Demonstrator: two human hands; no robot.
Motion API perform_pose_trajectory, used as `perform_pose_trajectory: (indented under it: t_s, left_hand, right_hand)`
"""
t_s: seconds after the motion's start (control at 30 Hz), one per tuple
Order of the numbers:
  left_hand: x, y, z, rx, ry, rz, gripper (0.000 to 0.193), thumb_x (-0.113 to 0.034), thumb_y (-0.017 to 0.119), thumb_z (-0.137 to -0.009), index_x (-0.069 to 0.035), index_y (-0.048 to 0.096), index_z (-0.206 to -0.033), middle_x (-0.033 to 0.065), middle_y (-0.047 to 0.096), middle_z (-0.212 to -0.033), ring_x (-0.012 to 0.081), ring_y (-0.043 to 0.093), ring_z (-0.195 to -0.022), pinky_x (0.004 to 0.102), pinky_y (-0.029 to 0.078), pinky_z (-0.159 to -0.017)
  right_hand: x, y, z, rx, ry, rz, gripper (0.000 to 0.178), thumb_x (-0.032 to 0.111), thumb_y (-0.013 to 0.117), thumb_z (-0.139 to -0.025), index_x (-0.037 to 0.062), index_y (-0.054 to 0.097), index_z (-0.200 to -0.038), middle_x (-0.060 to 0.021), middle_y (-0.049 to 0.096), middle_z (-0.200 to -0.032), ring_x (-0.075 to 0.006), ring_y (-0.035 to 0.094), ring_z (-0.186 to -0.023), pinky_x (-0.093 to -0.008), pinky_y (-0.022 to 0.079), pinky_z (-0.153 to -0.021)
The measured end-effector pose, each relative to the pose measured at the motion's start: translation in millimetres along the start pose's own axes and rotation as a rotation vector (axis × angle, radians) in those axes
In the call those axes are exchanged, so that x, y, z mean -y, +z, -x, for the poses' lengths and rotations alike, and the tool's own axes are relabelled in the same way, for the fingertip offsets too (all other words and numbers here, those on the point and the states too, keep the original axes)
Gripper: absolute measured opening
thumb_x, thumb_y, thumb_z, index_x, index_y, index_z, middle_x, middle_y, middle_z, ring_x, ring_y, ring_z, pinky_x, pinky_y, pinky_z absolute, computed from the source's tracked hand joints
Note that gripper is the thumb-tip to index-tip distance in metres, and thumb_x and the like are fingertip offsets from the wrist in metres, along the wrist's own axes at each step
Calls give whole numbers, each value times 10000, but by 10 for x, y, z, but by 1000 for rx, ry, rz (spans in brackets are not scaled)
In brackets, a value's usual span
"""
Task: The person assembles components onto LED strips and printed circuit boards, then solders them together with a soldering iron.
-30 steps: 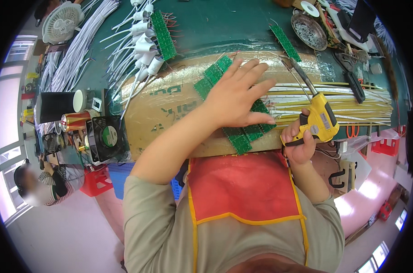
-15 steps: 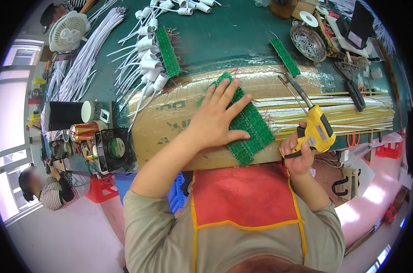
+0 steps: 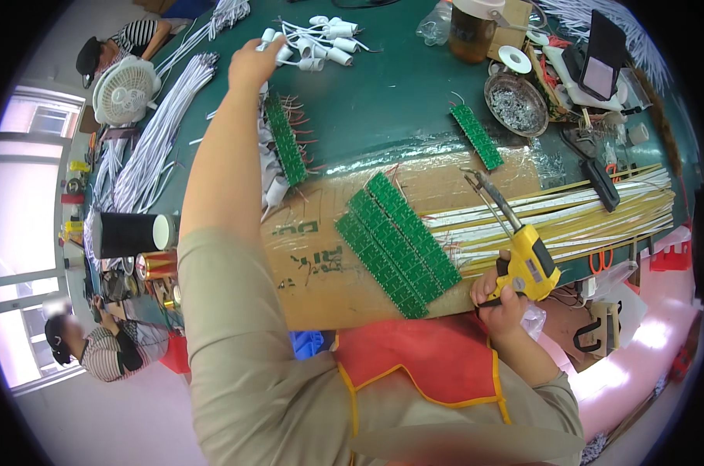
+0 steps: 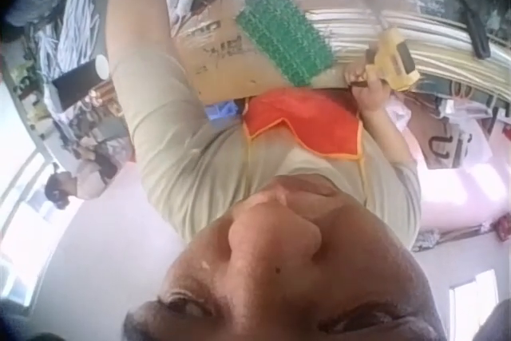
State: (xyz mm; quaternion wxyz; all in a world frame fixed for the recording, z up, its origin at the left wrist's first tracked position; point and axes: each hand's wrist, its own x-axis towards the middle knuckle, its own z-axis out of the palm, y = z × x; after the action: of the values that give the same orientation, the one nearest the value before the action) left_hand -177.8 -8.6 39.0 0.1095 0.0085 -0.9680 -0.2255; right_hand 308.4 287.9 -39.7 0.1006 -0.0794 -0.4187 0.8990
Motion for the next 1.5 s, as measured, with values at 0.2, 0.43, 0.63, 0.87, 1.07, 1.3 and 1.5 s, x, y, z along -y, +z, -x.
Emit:
perform_pose_trajectory:
  t_s: [0.2,0.43,0.63,0.87,1.07,1.3,1.5]
  left_hand:
    - [380,272,-560,117,-187,-59,1020,-811,573,-640,-110,498,-1377,234,439,-1411,355,421,-1311,435,307,-1091]
    - [519,622,-991,259,-266,58,1181,-845,578,-603,-22,387,-1429,236,384,-1452,333,341,-1373,404,265,-1118]
    - [-68,768,-1000,385,-135,-62,1090,-828,615,-572,-96,496,-1371,223,517,-1327,331,462,-1273,431,391,-1022]
    - [36,823,-916,278,-183,-64,1111,-802,666,-525,-187,443,-1423,214,413,-1431,367,347,-1347,487,232,-1105]
    - [216,976,-1017,239,-269,-59,1142,-803,668,-537,-163,406,-1445,201,402,-1450,302,238,-1419,502,195,-1120]
    - [-301,1090,-837,385,44,70,1030,-671,762,-533,-191,478,-1399,187,401,-1452,300,435,-1308,392,328,-1092]
    - [-559,985,-368,442,252,89,930,-582,792,-546,-230,522,-1363,192,472,-1385,341,461,-1273,404,369,-1064]
  right_hand:
    - [34,-18,8,36,65,18,666,301,678,-853,35,341,-1364,-67,503,-779,-182,509,-652,-326,446,-607]
    - [72,59,-20,32,97,27,674,327,708,-843,80,357,-1363,-53,514,-759,-178,516,-633,-327,447,-586]
    - [61,68,-20,15,102,41,684,324,711,-840,67,352,-1362,-58,515,-770,-180,523,-645,-331,455,-591]
    - [45,77,-19,-3,79,17,696,323,708,-843,59,336,-1369,-64,513,-768,-180,521,-641,-325,457,-589]
    - [77,73,-23,8,77,30,689,320,696,-854,55,329,-1374,-68,512,-770,-179,516,-643,-329,455,-589]
    - [76,4,35,44,68,52,659,279,661,-875,48,319,-1389,-97,534,-809,-182,515,-691,-326,448,-634]
    - [63,68,-5,14,77,123,698,364,700,-849,63,329,-1358,-64,499,-758,-172,507,-640,-318,448,-569]
